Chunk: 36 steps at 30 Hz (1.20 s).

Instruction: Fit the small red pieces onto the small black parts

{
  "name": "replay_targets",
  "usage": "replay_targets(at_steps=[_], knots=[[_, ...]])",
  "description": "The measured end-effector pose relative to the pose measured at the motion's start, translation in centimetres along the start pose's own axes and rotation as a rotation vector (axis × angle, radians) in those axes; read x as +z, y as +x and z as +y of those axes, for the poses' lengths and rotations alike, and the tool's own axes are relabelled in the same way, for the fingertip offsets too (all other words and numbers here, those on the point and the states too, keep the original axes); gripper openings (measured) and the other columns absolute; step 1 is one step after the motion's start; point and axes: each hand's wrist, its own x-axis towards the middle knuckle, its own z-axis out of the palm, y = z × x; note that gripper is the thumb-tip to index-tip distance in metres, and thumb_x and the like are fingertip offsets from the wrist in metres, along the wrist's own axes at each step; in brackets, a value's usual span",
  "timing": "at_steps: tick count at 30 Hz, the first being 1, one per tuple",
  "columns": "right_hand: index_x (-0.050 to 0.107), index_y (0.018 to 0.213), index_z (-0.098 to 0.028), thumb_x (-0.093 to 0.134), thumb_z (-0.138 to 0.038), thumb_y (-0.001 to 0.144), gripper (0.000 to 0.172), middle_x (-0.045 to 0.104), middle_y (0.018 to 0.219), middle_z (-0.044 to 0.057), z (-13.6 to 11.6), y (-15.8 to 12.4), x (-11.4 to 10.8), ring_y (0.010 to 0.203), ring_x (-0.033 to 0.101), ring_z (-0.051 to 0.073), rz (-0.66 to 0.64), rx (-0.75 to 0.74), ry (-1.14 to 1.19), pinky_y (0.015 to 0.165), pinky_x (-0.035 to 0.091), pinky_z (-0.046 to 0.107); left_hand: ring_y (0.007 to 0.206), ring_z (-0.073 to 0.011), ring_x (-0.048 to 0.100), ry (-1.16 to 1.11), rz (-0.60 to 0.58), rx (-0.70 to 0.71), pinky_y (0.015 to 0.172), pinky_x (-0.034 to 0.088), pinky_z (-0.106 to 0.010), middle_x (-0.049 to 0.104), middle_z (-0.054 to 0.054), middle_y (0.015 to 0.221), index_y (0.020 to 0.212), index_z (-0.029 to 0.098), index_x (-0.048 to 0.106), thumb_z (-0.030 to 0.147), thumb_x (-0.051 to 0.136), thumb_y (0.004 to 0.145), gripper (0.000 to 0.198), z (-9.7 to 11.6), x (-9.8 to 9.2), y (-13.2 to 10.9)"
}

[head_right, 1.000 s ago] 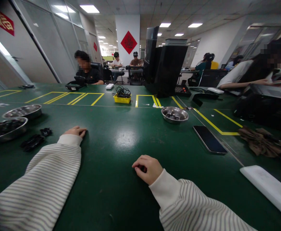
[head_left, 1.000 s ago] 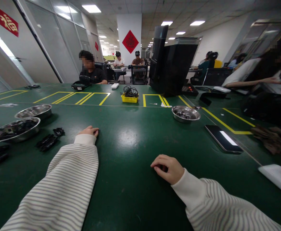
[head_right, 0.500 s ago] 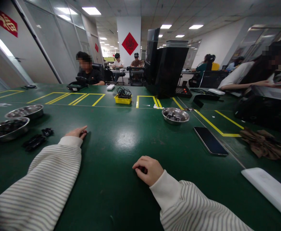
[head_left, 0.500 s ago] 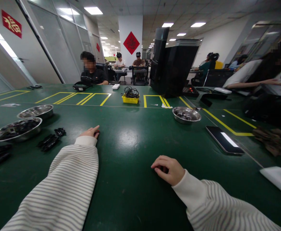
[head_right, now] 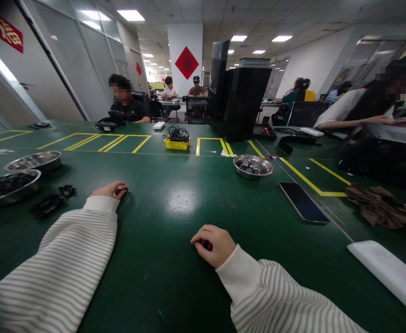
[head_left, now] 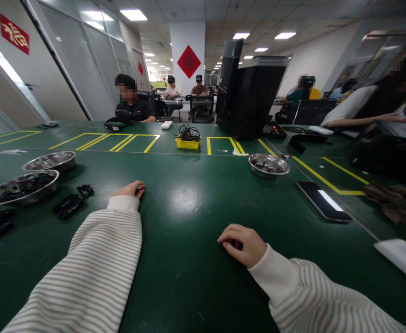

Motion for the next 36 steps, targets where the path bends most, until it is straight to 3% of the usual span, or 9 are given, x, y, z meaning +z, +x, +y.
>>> replay_targets(at_steps=[9,14,18,22,26,29,33,36], knots=[[0.065,0.078,-0.017,0.052,-0.011,0.072,0.015,0.06,0.078,0.004,0.0,0.0,-0.1,0.059,0.055,0.01,-0.02,0.014,0.009,0.048,0.044,0.019,0.083,-0.0203,0.058,-0.046,-0.016,-0.037,0.063,0.041,-0.026,0.063,-0.004,0.096,0.098,0.022,0.057,0.035,0.042,0.078,0.028,0.2,-0.5,-0.1],[0.065,0.078,-0.017,0.052,-0.011,0.072,0.015,0.06,0.078,0.004,0.0,0.0,-0.1,0.059,0.054,0.01,-0.02,0.007,0.005,0.048,0.044,0.018,0.078,-0.0208,0.057,-0.048,0.112,-0.248,0.058,0.038,-0.027,0.063,-0.002,0.091,0.099,0.023,0.054,0.039,0.039,0.079,0.03,-1.2,-0.7,0.1],[0.065,0.077,-0.016,0.052,-0.011,0.071,0.015,0.06,0.077,0.004,-0.2,0.0,-0.1,0.058,0.054,0.01,-0.01,-0.003,0.008,0.047,0.044,0.018,0.074,-0.0205,0.054,0.018,0.128,-0.264,0.059,0.038,-0.028,0.062,-0.003,0.088,0.097,0.021,0.054,0.038,0.038,0.079,0.03,-2.6,-0.2,0.4],[0.065,0.078,-0.016,0.052,-0.011,0.071,0.015,0.06,0.077,0.004,-0.2,0.1,-0.2,0.058,0.054,0.01,-0.014,-0.005,0.005,0.047,0.044,0.018,0.078,-0.0219,0.05,0.05,0.135,-0.198,0.066,0.039,-0.031,0.059,-0.006,0.09,0.09,0.015,0.057,0.032,0.042,0.077,0.026,-3.4,0.4,0.7],[0.065,0.078,-0.016,0.052,-0.011,0.071,0.015,0.06,0.078,0.004,-0.3,0.0,-0.2,0.058,0.054,0.01,-0.026,0.003,-0.001,0.048,0.044,0.018,0.097,-0.0275,0.041,0.064,0.185,-0.075,0.08,0.036,-0.036,0.052,-0.01,0.107,0.106,0.015,0.054,0.032,0.045,0.075,0.037,-3.3,0.8,0.9],[0.065,0.077,-0.016,0.053,-0.01,0.07,0.015,0.06,0.077,0.004,-0.3,0.0,-0.2,0.058,0.054,0.01,-0.02,0.002,-0.002,0.048,0.043,0.018,0.106,-0.026,0.036,0.06,0.195,0.079,0.089,0.032,-0.034,0.049,-0.005,0.116,0.117,0.022,0.049,0.032,0.046,0.076,0.042,-2.9,1.5,1.3],[0.065,0.077,-0.016,0.053,-0.01,0.07,0.016,0.06,0.077,0.004,-0.2,0.0,-0.2,0.058,0.054,0.01,-0.019,0.0,0.008,0.048,0.044,0.018,0.098,-0.0268,0.043,0.007,0.183,0.287,0.085,0.035,-0.038,0.056,-0.005,0.11,0.112,0.023,0.055,0.031,0.039,0.08,0.036,-2.8,2.6,1.7],[0.065,0.078,-0.016,0.052,-0.011,0.071,0.016,0.06,0.078,0.004,-0.2,0.0,-0.2,0.059,0.054,0.01,-0.029,0.003,0.012,0.049,0.044,0.018,0.088,-0.0252,0.05,-0.06,0.169,0.338,0.077,0.04,-0.036,0.059,-0.01,0.1,0.105,0.017,0.059,0.03,0.038,0.08,0.035,-2.8,3.0,1.7]])
